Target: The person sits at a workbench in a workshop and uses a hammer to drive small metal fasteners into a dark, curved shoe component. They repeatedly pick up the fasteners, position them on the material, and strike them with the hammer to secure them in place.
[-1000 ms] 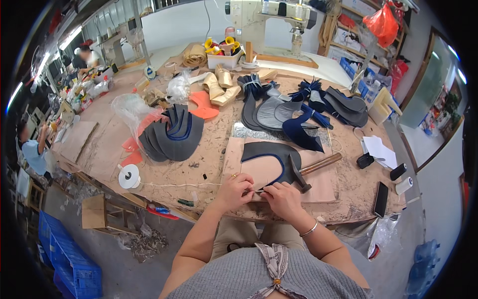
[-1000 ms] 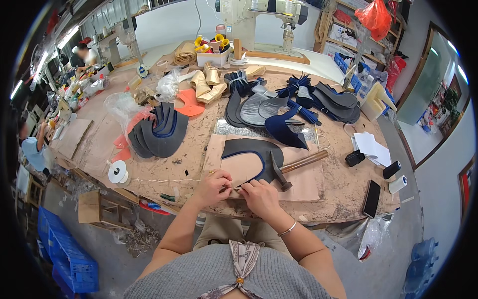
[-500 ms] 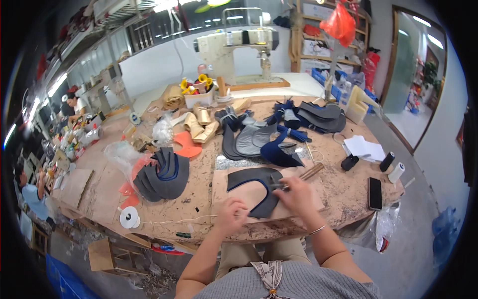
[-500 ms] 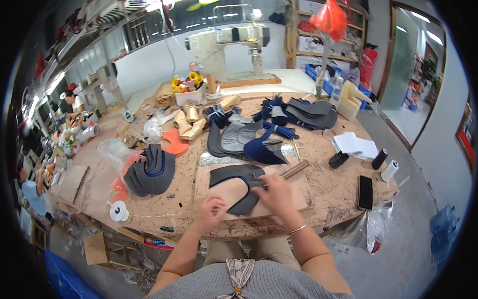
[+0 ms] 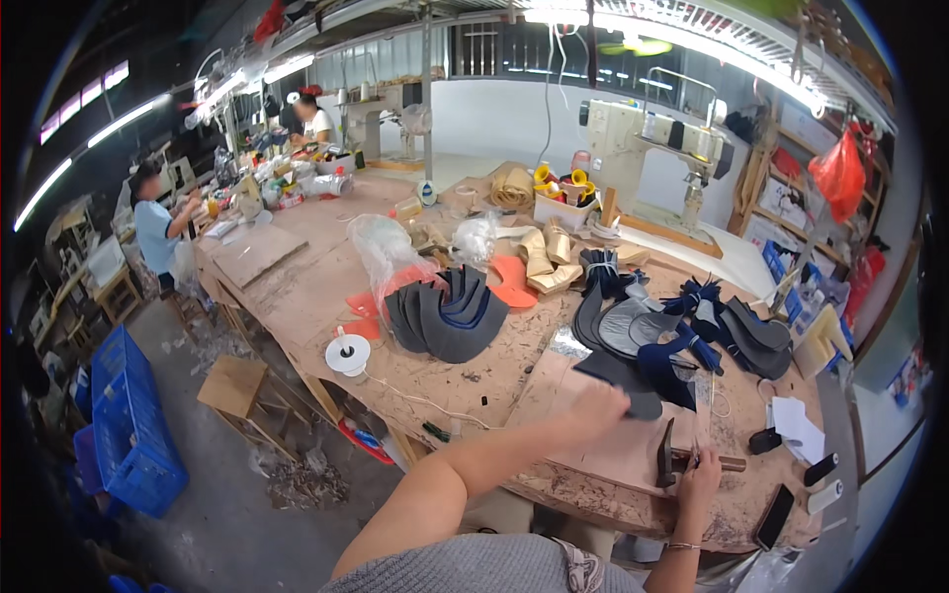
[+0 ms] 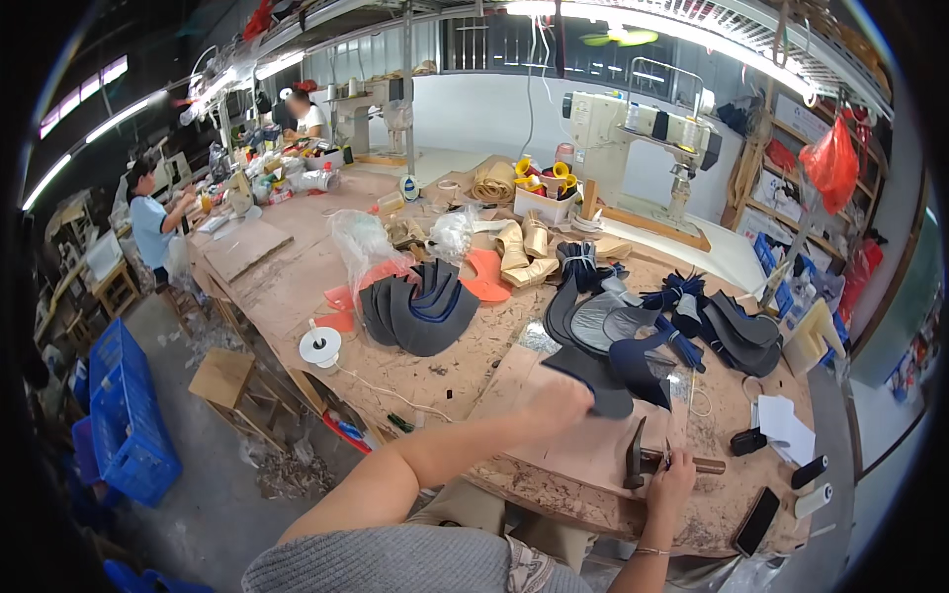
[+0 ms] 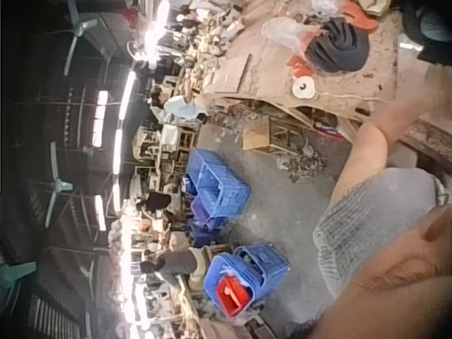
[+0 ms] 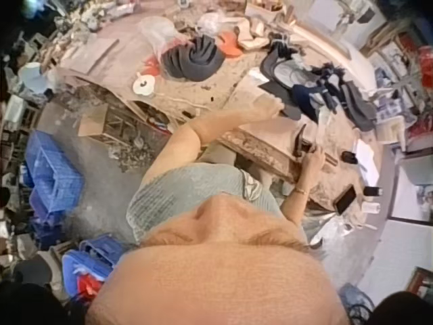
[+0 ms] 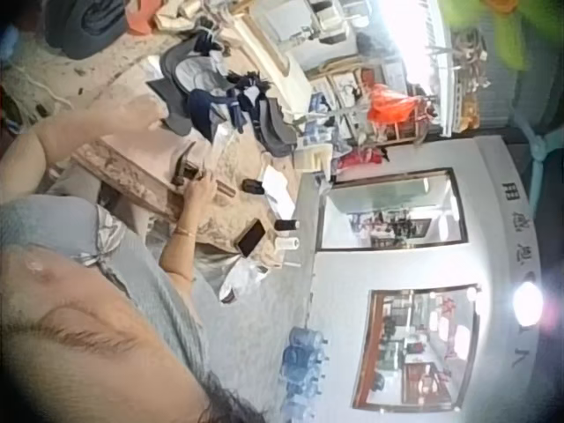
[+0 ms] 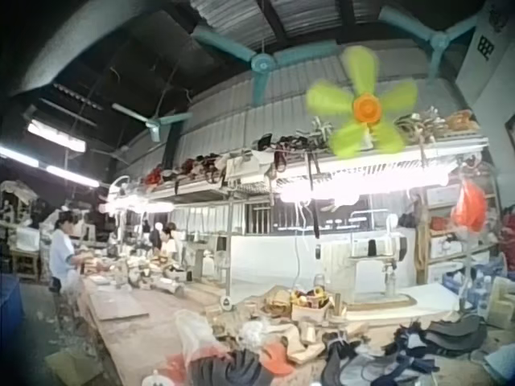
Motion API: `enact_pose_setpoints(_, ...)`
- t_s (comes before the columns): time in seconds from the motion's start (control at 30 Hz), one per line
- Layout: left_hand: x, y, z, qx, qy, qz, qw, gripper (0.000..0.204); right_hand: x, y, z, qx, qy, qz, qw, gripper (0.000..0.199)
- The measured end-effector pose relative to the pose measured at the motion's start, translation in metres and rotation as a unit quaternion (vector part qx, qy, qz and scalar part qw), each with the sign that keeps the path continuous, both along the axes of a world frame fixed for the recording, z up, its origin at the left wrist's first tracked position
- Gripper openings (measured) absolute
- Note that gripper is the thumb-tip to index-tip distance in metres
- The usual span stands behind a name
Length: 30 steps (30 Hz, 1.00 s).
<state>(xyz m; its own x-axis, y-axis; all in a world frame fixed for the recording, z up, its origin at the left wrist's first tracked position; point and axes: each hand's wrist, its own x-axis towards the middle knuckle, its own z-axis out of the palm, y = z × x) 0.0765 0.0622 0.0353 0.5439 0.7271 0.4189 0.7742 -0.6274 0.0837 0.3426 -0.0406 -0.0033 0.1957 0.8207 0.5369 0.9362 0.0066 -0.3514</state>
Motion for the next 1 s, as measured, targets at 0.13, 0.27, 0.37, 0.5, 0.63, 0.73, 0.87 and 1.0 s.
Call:
enact_pose_setpoints(0.13,-0.087,0.085,0.076,0.103,-0.240,-0.026,0.965,0.016,0.000,0.002,-0.005,0.019,0.001,0.006,1.000,0.025)
enact_pose_setpoints(0.27,-0.186,0.112,0.135,0.248,-0.329,0.013,0.911,0.027,0.004,-0.001,-0.007,0.012,0.006,-0.011,1.000,0.025)
enact_pose_setpoints(0.37,-0.273,0.111,0.106,0.231,-0.297,0.104,0.921,0.029,0.006,0.001,-0.011,0.026,0.006,-0.010,1.000,0.024)
enact_pose_setpoints(0.5,-0.389,0.086,0.013,0.084,-0.158,0.230,0.957,0.023,0.005,0.003,-0.014,0.029,0.009,-0.013,0.999,0.024)
enact_pose_setpoints(0.63,-0.366,0.068,0.004,0.134,-0.144,0.329,0.924,0.028,0.002,-0.002,-0.008,0.039,0.004,-0.026,0.999,0.024)
enact_pose_setpoints(0.73,-0.298,0.054,0.016,0.174,-0.049,0.267,0.947,0.049,0.003,0.001,-0.012,0.034,0.006,-0.027,0.999,0.025)
enact_pose_setpoints(0.87,-0.279,0.067,-0.036,0.058,0.010,0.393,0.918,0.064,0.003,0.003,-0.013,-0.004,0.001,-0.093,0.996,0.025)
enact_pose_setpoints(1.0,-0.286,0.069,-0.048,0.038,0.010,0.436,0.899,0.069,0.000,0.010,-0.008,-0.058,0.002,-0.159,0.986,0.019)
